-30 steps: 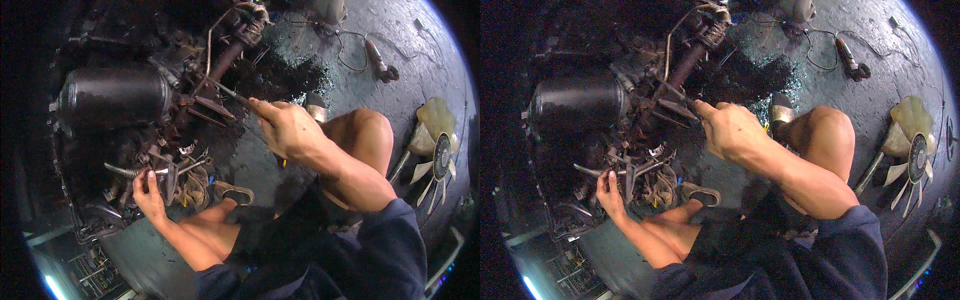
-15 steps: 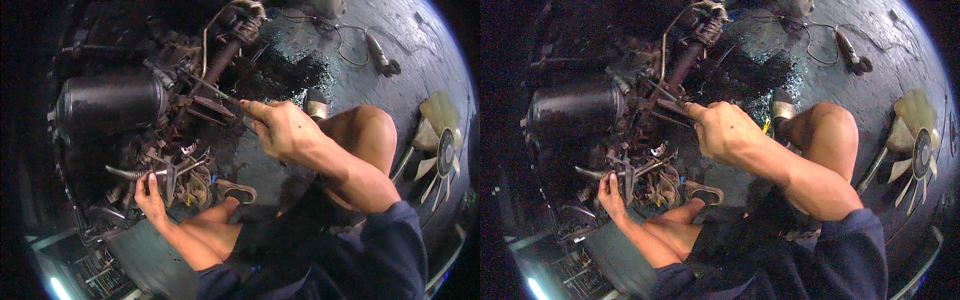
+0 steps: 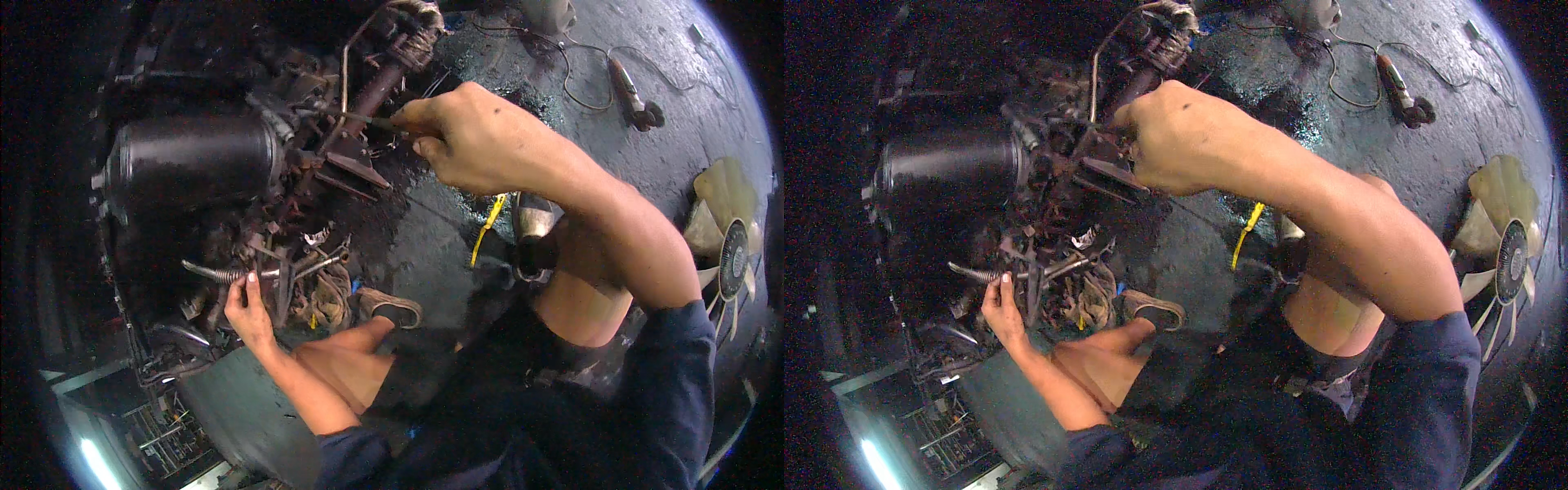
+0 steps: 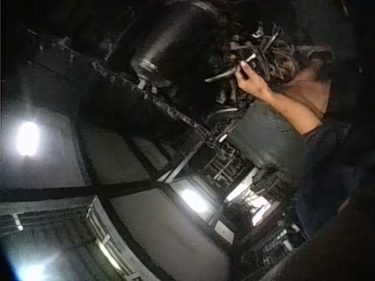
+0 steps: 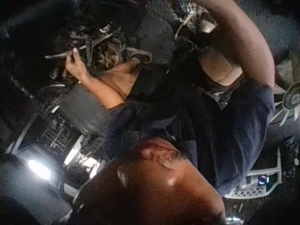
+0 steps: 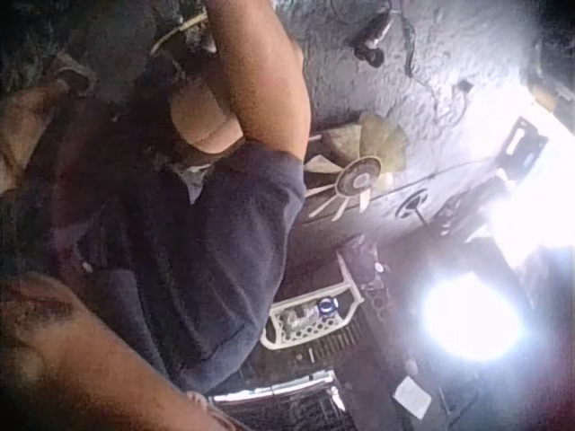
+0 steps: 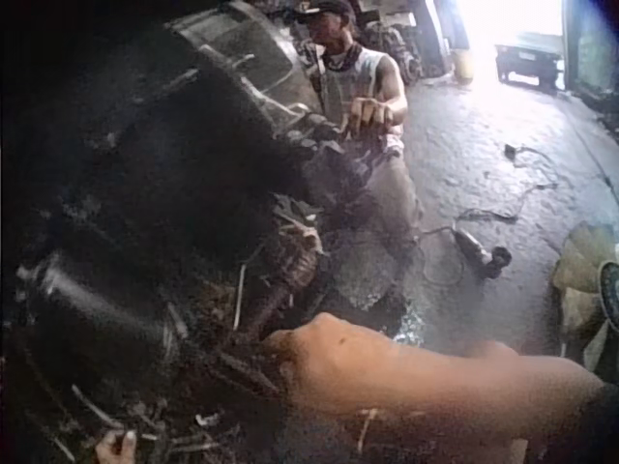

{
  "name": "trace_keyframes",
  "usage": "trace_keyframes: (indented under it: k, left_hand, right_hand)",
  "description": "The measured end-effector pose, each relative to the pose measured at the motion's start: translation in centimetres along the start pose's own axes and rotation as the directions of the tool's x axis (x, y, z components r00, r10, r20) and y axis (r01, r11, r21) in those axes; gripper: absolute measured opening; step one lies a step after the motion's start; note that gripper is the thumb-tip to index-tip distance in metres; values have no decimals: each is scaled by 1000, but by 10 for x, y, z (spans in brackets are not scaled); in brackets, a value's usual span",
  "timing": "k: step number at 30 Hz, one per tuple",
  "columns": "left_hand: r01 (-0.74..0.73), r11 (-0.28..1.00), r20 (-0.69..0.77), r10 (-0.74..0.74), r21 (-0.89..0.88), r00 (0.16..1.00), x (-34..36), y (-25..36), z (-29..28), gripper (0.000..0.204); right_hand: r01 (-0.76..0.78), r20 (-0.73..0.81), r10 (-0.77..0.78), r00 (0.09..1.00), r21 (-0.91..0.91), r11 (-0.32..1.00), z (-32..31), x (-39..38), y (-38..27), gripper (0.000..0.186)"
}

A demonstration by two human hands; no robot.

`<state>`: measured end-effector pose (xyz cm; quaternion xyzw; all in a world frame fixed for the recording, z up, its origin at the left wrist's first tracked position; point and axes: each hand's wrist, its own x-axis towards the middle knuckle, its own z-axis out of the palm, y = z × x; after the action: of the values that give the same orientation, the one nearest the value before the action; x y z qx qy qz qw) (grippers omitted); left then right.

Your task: The person uses a screwdriver to manipulate and detach components from a metal pipe assembly within a vehicle engine bay.

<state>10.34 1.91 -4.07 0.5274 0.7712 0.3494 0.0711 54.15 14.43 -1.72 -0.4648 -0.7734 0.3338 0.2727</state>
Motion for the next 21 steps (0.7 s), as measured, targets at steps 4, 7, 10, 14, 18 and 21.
trace_keyframes:
  k: [4, 7, 10, 14, 18, 21]
  left_hand:
    - [79, 997, -17, -79, -4, 997, -2, 15, 3, 27]
    - [94, 995, -9, -94, 37, 996, -2, 12, 2, 26]
    - [80, 996, -30, -80, -27, 996, -1, 6, -2, 27]
    - [152, 982, -37, -157, -108, 987, -4, 1, 0, 27]
    - [164, 981, -70, -172, -98, 983, 0, -5, -5, 25]
    - [175, 975, -73, -186, -140, 980, -1, -4, -2, 24]
  right_hand:
    - [-9, -29, 14, 999, 173, 985, 17, -9, 27, 37]
    - [-29, -60, 41, 997, 187, 982, 22, -5, 24, 32]
    - [15, -65, 2, 998, 276, 961, 17, -7, 29, 27]
    - [36, -100, -10, 995, 263, 964, 18, -1, 37, 25]
    - [59, -155, 2, 988, 390, 919, 8, -18, 38, 27]
    - [-10, -79, 52, 995, 458, 889, 2, -23, 35, 28]
